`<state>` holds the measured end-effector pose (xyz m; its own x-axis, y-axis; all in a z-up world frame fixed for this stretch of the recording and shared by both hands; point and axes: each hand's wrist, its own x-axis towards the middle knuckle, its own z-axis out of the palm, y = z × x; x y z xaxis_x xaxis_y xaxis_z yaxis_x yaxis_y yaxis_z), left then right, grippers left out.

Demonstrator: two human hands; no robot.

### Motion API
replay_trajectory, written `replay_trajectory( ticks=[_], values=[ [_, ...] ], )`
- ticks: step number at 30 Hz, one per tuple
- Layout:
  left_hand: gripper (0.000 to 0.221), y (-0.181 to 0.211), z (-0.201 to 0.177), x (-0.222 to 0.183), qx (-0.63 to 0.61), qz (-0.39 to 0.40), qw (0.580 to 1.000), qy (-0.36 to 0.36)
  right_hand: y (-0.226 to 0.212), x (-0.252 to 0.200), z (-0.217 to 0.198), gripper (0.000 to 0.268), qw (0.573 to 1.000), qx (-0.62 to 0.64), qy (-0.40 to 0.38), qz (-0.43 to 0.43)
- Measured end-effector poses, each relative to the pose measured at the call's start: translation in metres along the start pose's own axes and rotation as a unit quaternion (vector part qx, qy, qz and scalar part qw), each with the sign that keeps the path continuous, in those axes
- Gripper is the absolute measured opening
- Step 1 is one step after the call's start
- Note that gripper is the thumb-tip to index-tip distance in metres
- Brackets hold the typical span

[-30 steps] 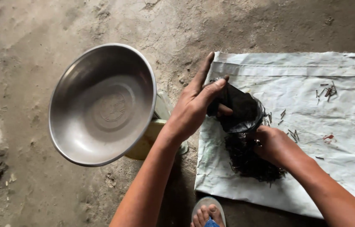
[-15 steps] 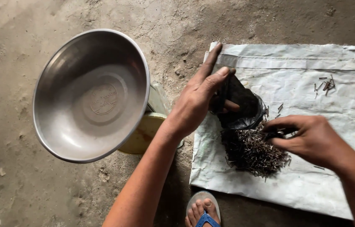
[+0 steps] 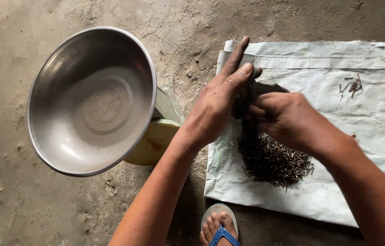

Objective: The person sits on the floor and sorts a pile of nails spread on a white sack. They pick up handfuls of nails and place them into a black plastic bag, then transfer the bag's contents into a metal bowl. The person continues to gather and organize the nails on the sack.

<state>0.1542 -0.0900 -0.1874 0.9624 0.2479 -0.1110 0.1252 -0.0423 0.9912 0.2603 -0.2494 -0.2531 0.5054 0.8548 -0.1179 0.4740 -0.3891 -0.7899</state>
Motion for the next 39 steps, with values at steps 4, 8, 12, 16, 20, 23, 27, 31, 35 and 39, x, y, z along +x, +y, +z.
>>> replay_trajectory(
  ticks=[4,8,12,16,20,23,27,31,35,39],
  values=[
    [0.074,-0.008,-0.007,0.003,-0.11,-0.041,0.993,0.016,-0.011,-0.009,-0.016,0.054,0.997,0.064,0.034,-0.018],
    [0.072,-0.013,-0.02,0.004,-0.153,-0.007,0.988,0.02,0.038,-0.019,-0.035,0.03,0.979,-0.026,0.197,-0.038],
    [0.077,-0.022,-0.021,0.013,-0.286,-0.032,0.954,0.085,0.082,-0.006,-0.006,0.049,0.965,-0.065,0.026,0.252],
    [0.075,-0.022,-0.015,0.014,-0.314,-0.012,0.946,0.077,0.109,-0.013,0.04,0.082,0.936,-0.189,-0.096,0.28],
    [0.077,-0.023,-0.015,0.017,-0.316,-0.008,0.945,0.085,0.151,-0.045,0.087,0.091,0.968,-0.237,-0.014,0.082],
    [0.076,-0.022,-0.008,0.018,-0.314,-0.045,0.944,0.089,0.123,-0.056,0.077,0.044,0.974,-0.205,-0.044,0.09],
    [0.073,-0.01,0.007,0.022,-0.327,-0.054,0.94,0.08,0.103,-0.06,0.066,0.091,0.941,-0.204,-0.169,0.211],
    [0.071,0.002,0.014,0.022,-0.343,0.015,0.939,0.016,0.12,-0.063,0.068,0.086,0.948,-0.196,-0.153,0.201],
    [0.075,-0.018,0.005,0.029,-0.307,-0.014,0.949,0.075,0.114,-0.061,0.062,0.09,0.936,-0.201,-0.172,0.232],
    [0.078,-0.027,0.006,0.02,-0.235,-0.04,0.968,0.082,0.117,-0.066,0.061,0.082,0.938,-0.148,-0.163,0.267]
  ],
)
